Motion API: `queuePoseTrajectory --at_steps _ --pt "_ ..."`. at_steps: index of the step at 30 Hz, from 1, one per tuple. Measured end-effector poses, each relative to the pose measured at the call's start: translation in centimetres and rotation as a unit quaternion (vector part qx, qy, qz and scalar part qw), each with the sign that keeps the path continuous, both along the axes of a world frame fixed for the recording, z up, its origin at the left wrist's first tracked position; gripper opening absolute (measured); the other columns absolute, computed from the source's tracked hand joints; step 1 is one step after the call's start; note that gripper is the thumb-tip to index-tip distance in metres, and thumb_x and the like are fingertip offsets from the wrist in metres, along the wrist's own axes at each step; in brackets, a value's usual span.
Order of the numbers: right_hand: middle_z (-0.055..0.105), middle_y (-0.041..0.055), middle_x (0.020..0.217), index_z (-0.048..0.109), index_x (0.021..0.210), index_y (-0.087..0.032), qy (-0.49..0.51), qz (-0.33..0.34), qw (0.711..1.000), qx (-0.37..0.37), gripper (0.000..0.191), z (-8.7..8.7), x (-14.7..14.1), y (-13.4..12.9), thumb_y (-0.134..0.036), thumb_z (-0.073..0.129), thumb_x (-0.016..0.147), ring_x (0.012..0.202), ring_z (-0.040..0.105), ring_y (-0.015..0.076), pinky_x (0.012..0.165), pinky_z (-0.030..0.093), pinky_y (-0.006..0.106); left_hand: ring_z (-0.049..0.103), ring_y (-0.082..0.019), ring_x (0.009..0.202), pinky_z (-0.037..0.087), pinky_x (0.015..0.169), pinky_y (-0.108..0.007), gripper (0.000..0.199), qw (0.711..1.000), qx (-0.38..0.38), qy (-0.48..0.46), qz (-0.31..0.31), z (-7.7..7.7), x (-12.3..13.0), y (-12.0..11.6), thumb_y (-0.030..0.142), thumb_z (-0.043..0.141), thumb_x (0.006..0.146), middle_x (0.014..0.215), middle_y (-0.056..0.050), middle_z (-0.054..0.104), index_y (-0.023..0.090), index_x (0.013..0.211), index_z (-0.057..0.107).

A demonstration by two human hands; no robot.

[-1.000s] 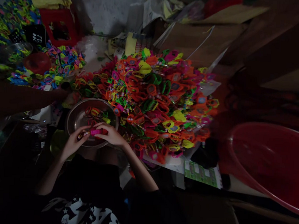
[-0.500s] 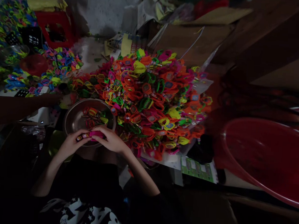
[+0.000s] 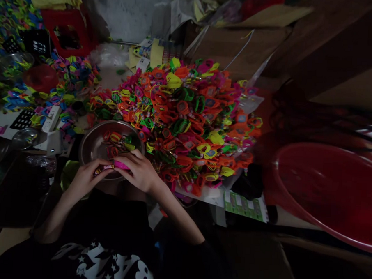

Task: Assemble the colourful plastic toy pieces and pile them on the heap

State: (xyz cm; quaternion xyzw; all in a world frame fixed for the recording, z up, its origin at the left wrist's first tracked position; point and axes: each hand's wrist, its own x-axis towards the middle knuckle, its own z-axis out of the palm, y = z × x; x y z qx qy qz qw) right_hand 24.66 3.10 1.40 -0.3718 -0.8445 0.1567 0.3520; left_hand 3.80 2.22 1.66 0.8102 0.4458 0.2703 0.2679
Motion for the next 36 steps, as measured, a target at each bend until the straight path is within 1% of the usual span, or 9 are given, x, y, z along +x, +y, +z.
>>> queuePoseTrajectory --at_steps 4,8,14,21,25,28,31,33,36 --pt "0.066 0.0084 0.103 0.059 0.109 -0.015 -0.021 0.005 1.0 0.015 0.023 0.5 -0.2 -0.2 -0.027 0.054 0.09 0.094 0.054 0.021 0.083 0.048 0.035 0.065 -0.015 0.087 0.05 0.078 -0.026 0.015 0.998 0.058 0.013 -0.032 0.1 -0.2 0.2 0.032 0.052 0.09 0.092 -0.002 0.068 0.02 0.099 0.056" --pt "0.063 0.0111 0.103 0.058 0.109 -0.013 -0.054 0.0 0.998 0.042 0.024 0.6 -0.7 -0.4 -0.021 0.052 0.088 0.095 0.053 0.0227 0.083 0.049 0.037 0.065 -0.015 0.087 0.05 0.077 -0.026 0.014 0.995 0.08 0.03 -0.041 0.2 -0.3 0.4 0.03 0.051 0.091 0.092 -0.002 0.067 0.019 0.099 0.054" --pt "0.064 0.0096 0.095 0.061 0.097 -0.015 -0.08 -0.042 0.992 0.083 0.022 0.8 -1.5 -0.3 -0.034 0.052 0.09 0.089 0.056 0.0204 0.075 0.052 0.031 0.064 -0.018 0.089 0.05 0.076 -0.028 0.013 0.994 0.078 0.059 -0.051 0.5 -0.2 0.7 0.029 0.047 0.093 0.093 -0.005 0.066 0.018 0.098 0.052" --pt "0.065 0.0078 0.087 0.061 0.092 -0.015 -0.12 -0.03 0.984 0.126 0.017 1.5 -1.6 -0.1 -0.026 0.049 0.092 0.083 0.056 0.0191 0.072 0.051 0.029 0.064 -0.016 0.086 0.049 0.076 -0.027 0.012 0.998 0.049 0.019 -0.046 0.9 -0.2 0.9 0.029 0.048 0.092 0.091 -0.003 0.066 0.019 0.097 0.051" --pt "0.066 0.0082 0.088 0.061 0.093 -0.014 -0.147 -0.033 0.979 0.139 0.018 1.8 -1.8 0.2 -0.024 0.046 0.093 0.083 0.056 0.0194 0.071 0.049 0.029 0.064 -0.016 0.087 0.049 0.077 -0.027 0.011 0.997 0.06 0.004 -0.04 0.7 -0.3 1.2 0.028 0.05 0.091 0.091 -0.003 0.066 0.019 0.097 0.052" --pt "0.066 0.0076 0.088 0.061 0.092 -0.017 -0.159 -0.021 0.98 0.121 0.02 1.8 -2.0 0.5 -0.026 0.043 0.094 0.082 0.055 0.0193 0.07 0.048 0.03 0.064 -0.016 0.086 0.049 0.077 -0.026 0.011 0.997 0.06 -0.002 -0.038 0.2 -0.6 1.3 0.028 0.05 0.091 0.091 -0.003 0.066 0.019 0.096 0.051" --pt "0.066 0.0068 0.086 0.061 0.09 -0.018 -0.149 -0.006 0.985 0.086 0.02 0.9 -2.4 0.4 -0.026 0.043 0.094 0.083 0.055 0.0194 0.07 0.047 0.03 0.064 -0.016 0.085 0.049 0.076 -0.026 0.012 0.998 0.053 0.003 -0.032 -0.5 -1.1 1.1 0.031 0.048 0.092 0.09 -0.003 0.067 0.019 0.096 0.051" --pt "0.066 0.0067 0.085 0.061 0.091 -0.018 -0.131 -0.014 0.99 0.053 0.018 -0.4 -2.9 0.2 -0.027 0.045 0.092 0.084 0.055 0.0196 0.069 0.047 0.029 0.065 -0.017 0.087 0.049 0.077 -0.028 0.015 0.999 0.037 0.01 -0.026 -1.1 -1.3 0.9 0.033 0.046 0.093 0.091 -0.004 0.067 0.019 0.095 0.051" --pt "0.066 0.0068 0.083 0.062 0.087 -0.017 -0.119 -0.035 0.992 -0.031 0.017 -2.9 -3.5 0.0 -0.031 0.054 0.088 0.082 0.058 0.0193 0.066 0.047 0.027 0.066 -0.019 0.088 0.05 0.076 -0.03 0.021 0.998 -0.046 0.036 -0.012 -2.5 -1.7 0.6 0.038 0.043 0.093 0.096 -0.006 0.067 0.019 0.1 0.05"
